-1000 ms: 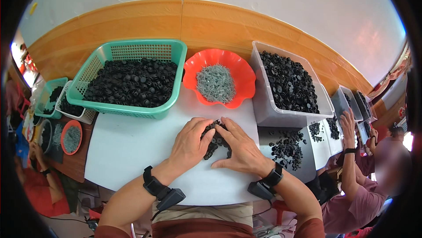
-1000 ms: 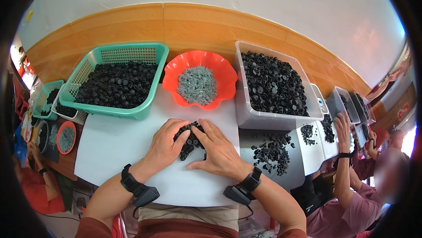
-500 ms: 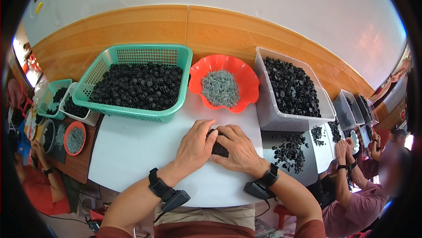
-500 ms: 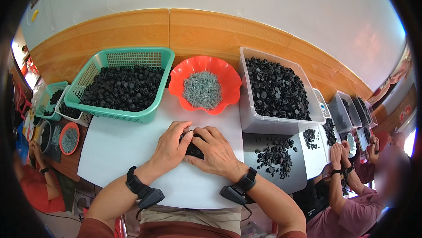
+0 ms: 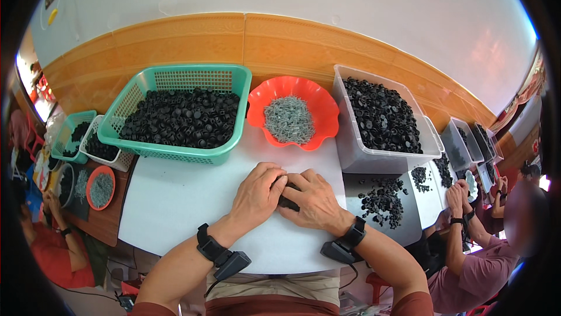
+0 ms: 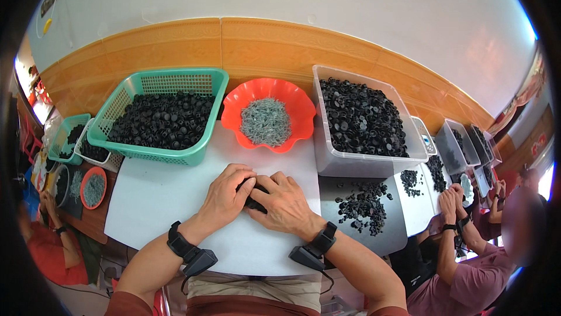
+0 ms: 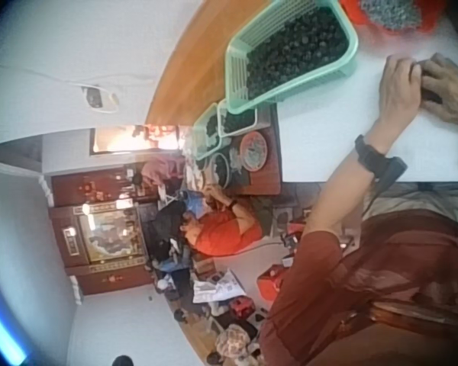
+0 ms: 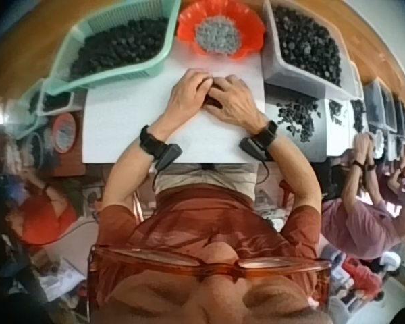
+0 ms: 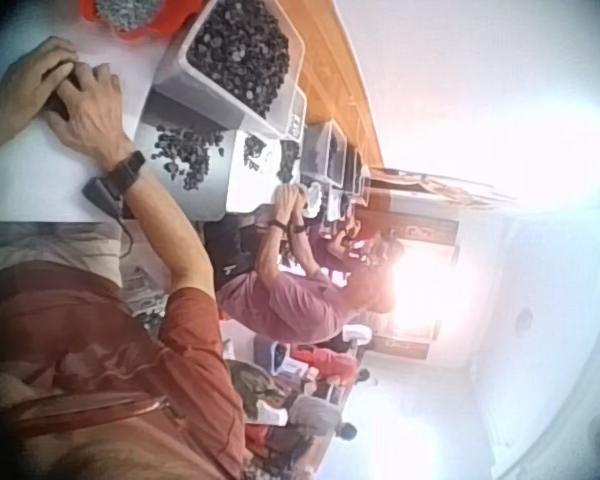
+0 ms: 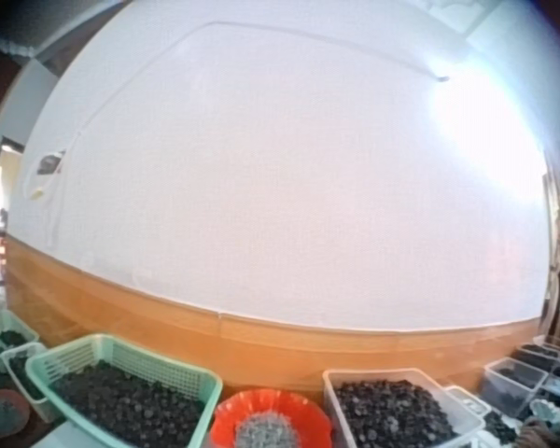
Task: Manually assembling and sorting small black plastic or rubber components at a workstation.
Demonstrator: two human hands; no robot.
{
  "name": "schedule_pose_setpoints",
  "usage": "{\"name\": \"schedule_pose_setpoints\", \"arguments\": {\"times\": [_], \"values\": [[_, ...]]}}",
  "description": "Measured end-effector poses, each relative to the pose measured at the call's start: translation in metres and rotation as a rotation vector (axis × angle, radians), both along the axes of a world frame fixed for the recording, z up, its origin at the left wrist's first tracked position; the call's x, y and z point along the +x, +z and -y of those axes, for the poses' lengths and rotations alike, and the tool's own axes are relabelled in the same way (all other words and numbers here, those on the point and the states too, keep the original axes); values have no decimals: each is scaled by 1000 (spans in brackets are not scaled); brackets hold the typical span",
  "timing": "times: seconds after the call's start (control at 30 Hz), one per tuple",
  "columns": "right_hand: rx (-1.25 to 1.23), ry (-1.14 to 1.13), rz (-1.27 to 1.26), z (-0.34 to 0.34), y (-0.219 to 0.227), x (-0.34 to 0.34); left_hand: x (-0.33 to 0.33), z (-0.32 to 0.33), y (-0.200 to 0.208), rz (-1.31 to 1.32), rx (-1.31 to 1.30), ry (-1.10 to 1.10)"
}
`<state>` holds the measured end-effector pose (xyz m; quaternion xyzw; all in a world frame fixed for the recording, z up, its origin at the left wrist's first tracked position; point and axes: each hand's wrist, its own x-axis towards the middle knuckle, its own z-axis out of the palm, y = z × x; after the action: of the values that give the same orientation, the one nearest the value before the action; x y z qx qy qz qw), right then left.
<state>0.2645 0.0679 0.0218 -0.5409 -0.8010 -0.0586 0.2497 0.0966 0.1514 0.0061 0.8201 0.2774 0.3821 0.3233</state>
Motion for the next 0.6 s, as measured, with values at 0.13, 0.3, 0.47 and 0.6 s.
{"name": "schedule_pose_setpoints", "arguments": {"times": [0.13,0.3,0.47,0.6], "values": [[-41,-17,65,0,-1,-1,0,0,-1,-4,-8,9],[-28,-6,77,-1,0,1,-1,-1,-1,-1,-17,0],[-56,-37,75,-1,0,0,-1,-1,-2,-8,-20,0],[-43,-9,62,-1,0,1,-1,-1,2,-20,-28,-1]]}}
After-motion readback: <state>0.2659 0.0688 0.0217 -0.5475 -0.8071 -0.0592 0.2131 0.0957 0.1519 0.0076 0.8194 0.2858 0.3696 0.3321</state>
